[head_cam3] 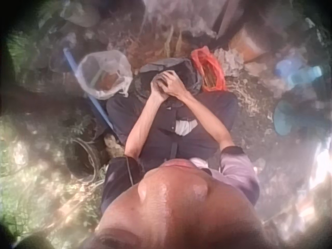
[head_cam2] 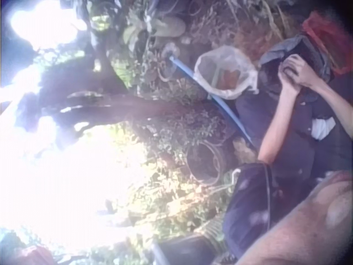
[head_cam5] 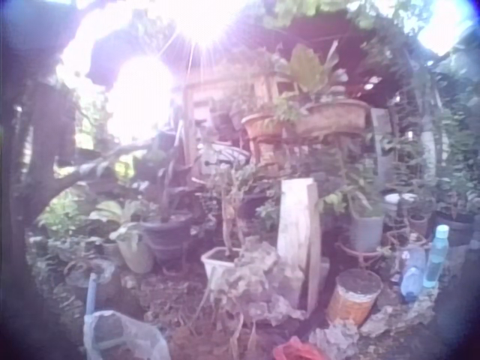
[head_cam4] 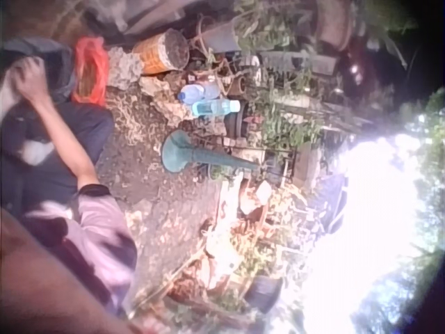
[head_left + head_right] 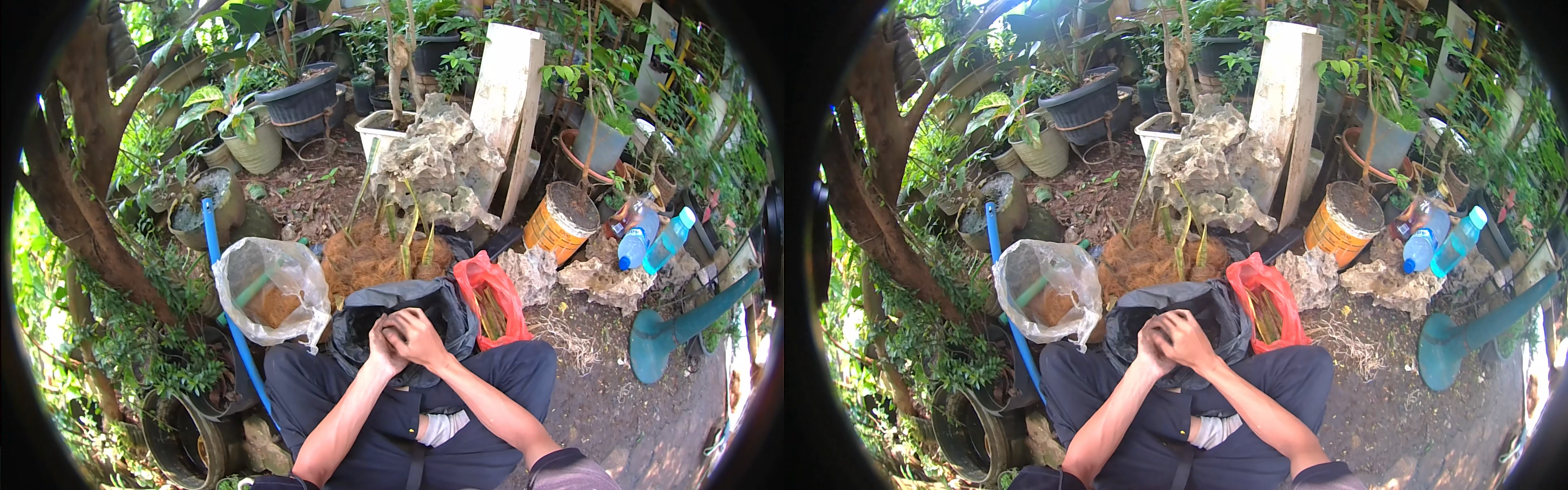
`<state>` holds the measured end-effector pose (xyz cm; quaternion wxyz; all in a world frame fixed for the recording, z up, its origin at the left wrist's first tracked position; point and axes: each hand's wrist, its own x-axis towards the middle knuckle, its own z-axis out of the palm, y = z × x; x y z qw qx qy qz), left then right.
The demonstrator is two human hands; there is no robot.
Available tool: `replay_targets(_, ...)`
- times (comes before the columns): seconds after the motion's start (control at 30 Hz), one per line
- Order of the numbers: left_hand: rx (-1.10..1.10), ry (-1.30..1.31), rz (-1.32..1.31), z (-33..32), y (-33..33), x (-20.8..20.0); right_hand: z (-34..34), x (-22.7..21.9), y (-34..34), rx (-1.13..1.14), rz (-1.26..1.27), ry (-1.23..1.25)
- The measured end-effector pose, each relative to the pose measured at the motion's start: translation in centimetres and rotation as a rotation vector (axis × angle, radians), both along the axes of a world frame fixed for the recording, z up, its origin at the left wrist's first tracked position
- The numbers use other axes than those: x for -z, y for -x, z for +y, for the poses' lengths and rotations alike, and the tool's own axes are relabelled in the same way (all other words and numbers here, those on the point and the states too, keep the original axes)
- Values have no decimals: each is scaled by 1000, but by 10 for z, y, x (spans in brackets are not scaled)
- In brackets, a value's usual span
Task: The person sits cross-legged on the ground and repeatedly handles a clump of coconut fiber, compressing and shaping it with both hands. The person then places the fiber into a black bag and continues to press and arrange it inside.
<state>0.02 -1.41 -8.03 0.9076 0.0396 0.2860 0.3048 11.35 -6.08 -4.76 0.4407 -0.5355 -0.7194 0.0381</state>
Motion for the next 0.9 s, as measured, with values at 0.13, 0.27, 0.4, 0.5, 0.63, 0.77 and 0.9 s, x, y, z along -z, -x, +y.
replay_targets(0.13, -72, -18, 39, 9, 11, 6, -4, -4, 8, 35, 20, -110)
replay_targets(0.27, -47, -59, 58, 16, 17, 7, -5, -11, 6, 100, 63, -116)
replay_targets(0.4, -124, -117, 253, 20, 10, 8, -4, -6, 1, 93, 86, -104)
replay_targets(0.5, -97, -181, 188, 23, 12, 15, -3, -1, 3, 57, 41, -98)
replay_targets(0.63, -28, -137, 160, 22, 13, 6, -3, -4, 5, 29, -85, -122)
replay_targets(0.77, 101, -147, 80, 24, 23, -1, 2, -1, 9, -22, -147, -36)
replay_targets(0.9, 118, -50, 66, 23, 23, -8, -2, 4, 7, 6, 8, 78)
